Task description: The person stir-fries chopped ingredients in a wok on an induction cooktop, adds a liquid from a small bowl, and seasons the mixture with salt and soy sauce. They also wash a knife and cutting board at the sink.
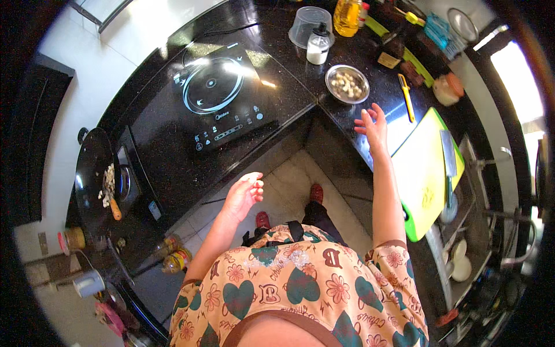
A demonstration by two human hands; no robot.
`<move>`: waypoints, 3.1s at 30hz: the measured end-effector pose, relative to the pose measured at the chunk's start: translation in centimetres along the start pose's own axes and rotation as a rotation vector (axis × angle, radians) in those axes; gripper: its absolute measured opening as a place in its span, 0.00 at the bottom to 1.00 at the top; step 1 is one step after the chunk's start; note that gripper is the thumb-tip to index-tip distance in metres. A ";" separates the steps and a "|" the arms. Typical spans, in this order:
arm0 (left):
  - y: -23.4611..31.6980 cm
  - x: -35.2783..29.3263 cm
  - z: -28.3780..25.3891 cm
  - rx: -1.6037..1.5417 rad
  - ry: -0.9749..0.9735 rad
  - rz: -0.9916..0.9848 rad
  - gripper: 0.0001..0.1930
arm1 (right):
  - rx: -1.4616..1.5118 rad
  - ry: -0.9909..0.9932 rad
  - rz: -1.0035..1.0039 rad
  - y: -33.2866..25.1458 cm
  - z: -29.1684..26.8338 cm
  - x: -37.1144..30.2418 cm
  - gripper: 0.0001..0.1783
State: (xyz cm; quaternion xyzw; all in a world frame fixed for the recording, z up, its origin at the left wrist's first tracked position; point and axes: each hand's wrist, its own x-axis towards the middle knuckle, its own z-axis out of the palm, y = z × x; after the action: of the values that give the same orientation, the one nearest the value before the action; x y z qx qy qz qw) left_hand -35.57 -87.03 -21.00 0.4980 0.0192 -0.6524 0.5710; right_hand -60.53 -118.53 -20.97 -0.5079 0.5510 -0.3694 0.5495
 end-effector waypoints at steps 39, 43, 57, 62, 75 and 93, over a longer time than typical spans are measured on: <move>-9.2 10.9 16.0 0.199 -0.266 -0.110 0.13 | -1.123 0.455 -0.514 4.9 -24.1 -2.5 0.24; -12.7 9.3 15.5 0.229 -0.291 -0.138 0.12 | -1.561 0.457 -0.053 10.2 -36.8 -6.7 0.26; -25.4 7.1 24.2 0.999 -0.258 0.718 0.16 | -0.579 0.394 0.015 10.5 -40.9 -16.2 0.17; -32.0 6.6 31.4 1.348 -0.343 0.940 0.33 | -0.047 0.193 0.177 15.6 -44.6 -24.2 0.10; -41.2 12.1 37.3 1.686 -0.200 1.168 0.48 | 0.167 -0.015 0.350 19.2 -40.4 -27.2 0.10; -20.5 5.2 26.6 1.108 0.233 1.604 0.36 | 0.093 -0.490 -0.049 10.6 -19.6 -26.2 0.08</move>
State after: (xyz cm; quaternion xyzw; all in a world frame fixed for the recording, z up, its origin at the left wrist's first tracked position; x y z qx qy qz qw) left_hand -67.18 -99.45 -22.26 0.6221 -0.5772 0.0656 0.5248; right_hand -84.52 -93.90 -22.79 -0.5697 0.3713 -0.2734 0.6803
